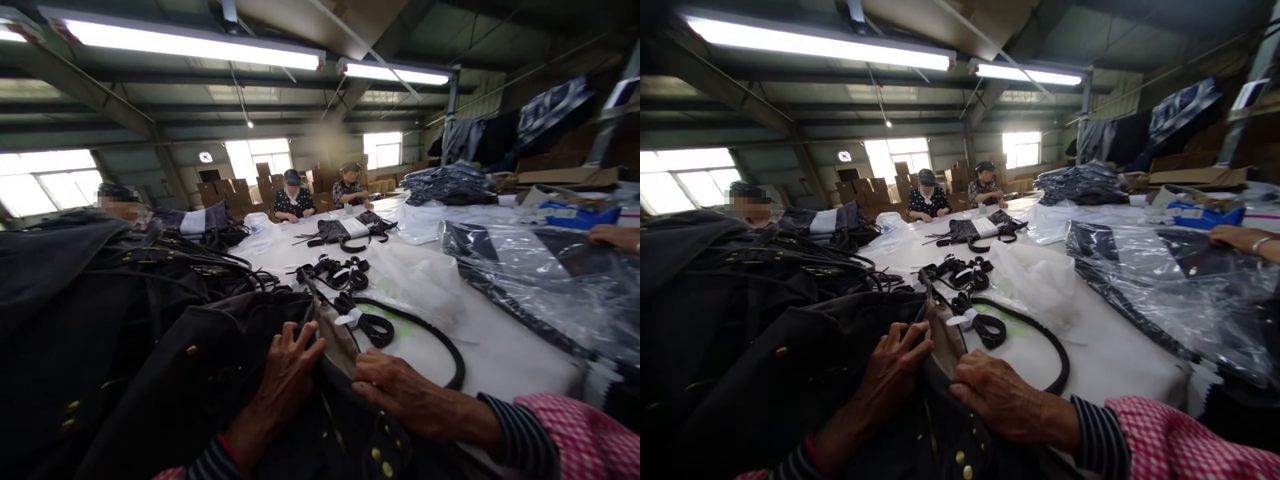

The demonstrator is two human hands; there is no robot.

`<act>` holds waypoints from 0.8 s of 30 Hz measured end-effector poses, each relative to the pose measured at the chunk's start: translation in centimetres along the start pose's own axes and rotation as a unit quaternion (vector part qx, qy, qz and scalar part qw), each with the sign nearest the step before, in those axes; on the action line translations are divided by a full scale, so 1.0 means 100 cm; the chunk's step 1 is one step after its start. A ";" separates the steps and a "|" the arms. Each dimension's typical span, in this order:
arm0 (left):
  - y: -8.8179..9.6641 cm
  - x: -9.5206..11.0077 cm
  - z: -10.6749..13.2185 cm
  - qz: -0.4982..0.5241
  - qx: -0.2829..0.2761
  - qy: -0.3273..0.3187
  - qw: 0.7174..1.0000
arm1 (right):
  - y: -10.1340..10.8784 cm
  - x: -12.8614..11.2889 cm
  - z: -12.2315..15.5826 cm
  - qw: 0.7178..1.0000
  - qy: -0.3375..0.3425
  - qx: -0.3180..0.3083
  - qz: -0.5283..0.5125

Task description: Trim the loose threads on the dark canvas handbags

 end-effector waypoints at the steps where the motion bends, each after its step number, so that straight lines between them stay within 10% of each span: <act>1: -0.002 0.000 0.000 -0.001 -0.003 -0.011 1.000 | 0.002 -0.001 0.004 1.000 0.000 0.001 -0.008; 8: -0.019 0.001 0.002 -0.027 0.001 -0.050 0.998 | 0.037 0.019 0.039 0.996 -0.019 0.037 -0.081; 13: -0.018 0.003 0.003 -0.023 -0.021 -0.044 0.999 | 0.061 0.065 0.036 0.981 -0.088 0.085 0.154; 24: -0.041 -0.002 0.003 -0.001 0.000 -0.007 1.000 | 0.027 0.135 -0.004 0.885 -0.040 0.047 0.462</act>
Point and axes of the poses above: each hand's wrist, its own z-axis away from the middle knuckle, its own y-axis out of the back of the hand, x = y × z, the point moved 3 cm from there along -z, towards the middle knuckle, and after that the axes turned 1 degree about -y, right-handed, at the moved point
